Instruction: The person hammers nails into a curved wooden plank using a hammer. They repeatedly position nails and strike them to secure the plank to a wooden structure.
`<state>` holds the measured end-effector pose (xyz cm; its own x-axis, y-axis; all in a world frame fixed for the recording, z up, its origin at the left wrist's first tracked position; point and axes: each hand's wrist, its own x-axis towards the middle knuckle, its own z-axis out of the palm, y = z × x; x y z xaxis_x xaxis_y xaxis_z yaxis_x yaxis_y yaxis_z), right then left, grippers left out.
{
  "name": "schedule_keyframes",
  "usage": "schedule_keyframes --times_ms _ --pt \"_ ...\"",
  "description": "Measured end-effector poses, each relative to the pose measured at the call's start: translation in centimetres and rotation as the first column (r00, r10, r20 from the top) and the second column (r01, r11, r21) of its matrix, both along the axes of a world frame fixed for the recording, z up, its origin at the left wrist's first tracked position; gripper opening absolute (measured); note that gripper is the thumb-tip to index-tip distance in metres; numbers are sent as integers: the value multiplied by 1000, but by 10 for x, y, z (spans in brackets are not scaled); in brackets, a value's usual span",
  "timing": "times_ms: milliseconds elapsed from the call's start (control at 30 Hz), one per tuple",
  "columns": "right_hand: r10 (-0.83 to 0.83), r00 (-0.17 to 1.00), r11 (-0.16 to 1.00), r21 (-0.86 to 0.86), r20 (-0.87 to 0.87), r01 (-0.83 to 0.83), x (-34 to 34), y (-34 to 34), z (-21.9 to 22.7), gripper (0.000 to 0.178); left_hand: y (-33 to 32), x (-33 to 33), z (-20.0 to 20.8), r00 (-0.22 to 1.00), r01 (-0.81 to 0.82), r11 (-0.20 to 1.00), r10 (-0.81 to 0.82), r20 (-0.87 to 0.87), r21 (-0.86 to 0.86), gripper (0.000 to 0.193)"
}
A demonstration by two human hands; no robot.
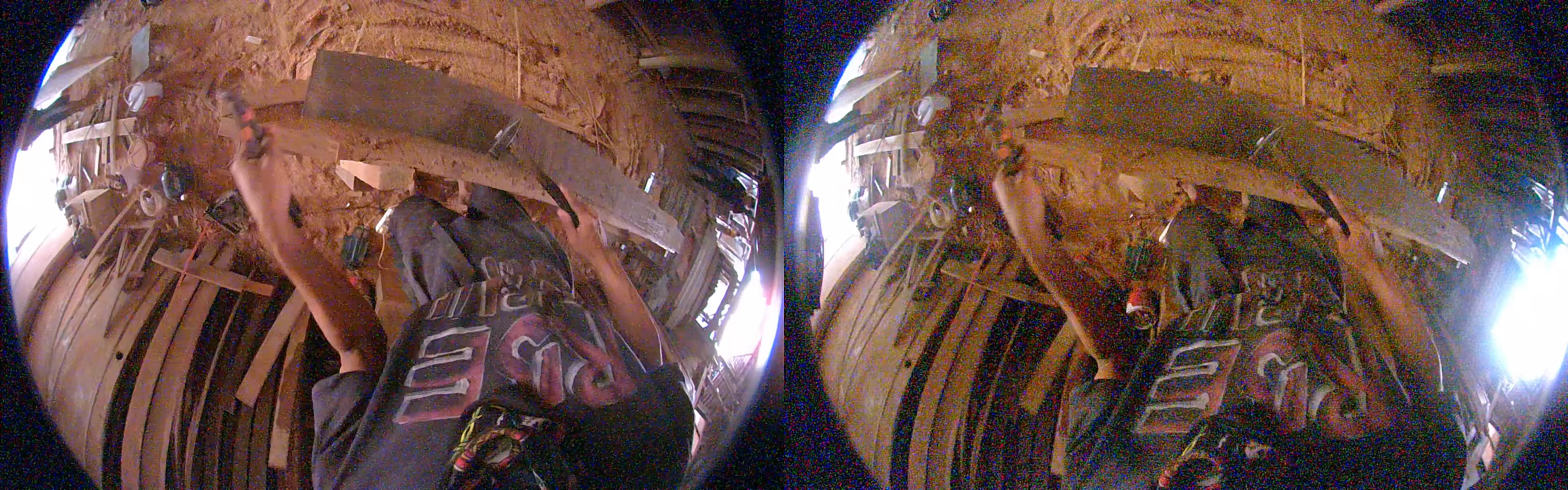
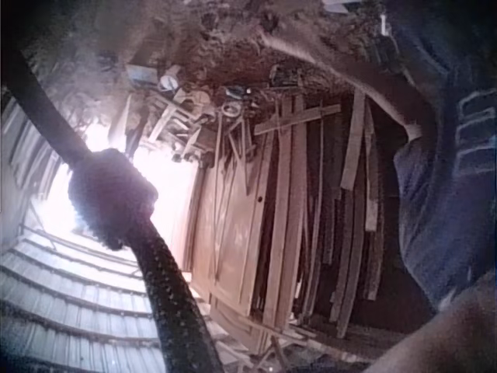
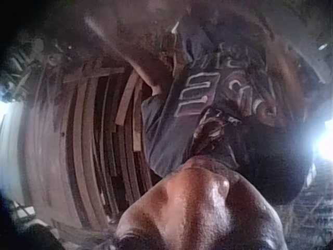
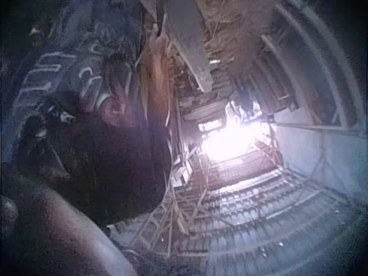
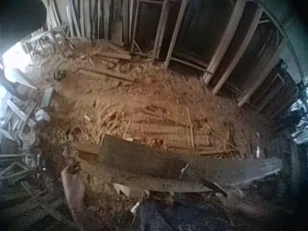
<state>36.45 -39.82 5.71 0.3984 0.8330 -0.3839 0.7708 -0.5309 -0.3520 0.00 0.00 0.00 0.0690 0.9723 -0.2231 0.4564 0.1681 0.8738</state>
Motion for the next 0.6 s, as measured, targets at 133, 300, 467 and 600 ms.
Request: schedule_keyframes --times_ms 133,300,467,600 --pt "-47 999 995 -89 -26 44 -9 26 -4 48 5 36 -18 977 76 997 -80 -198 -25 30" --pt "45 994 999 -5 -102 -46 -54 163 1 48 13 50 -30 958 121 977 -161 -236 -175 33" --pt "52 994 999 20 -93 -50 -86 255 -22 53 10 39 -51 992 126 992 -125 -24 31 34" --pt "44 999 995 85 16 -45 -78 266 -38 59 11 40 -75 997 54 956 -67 36 289 34"
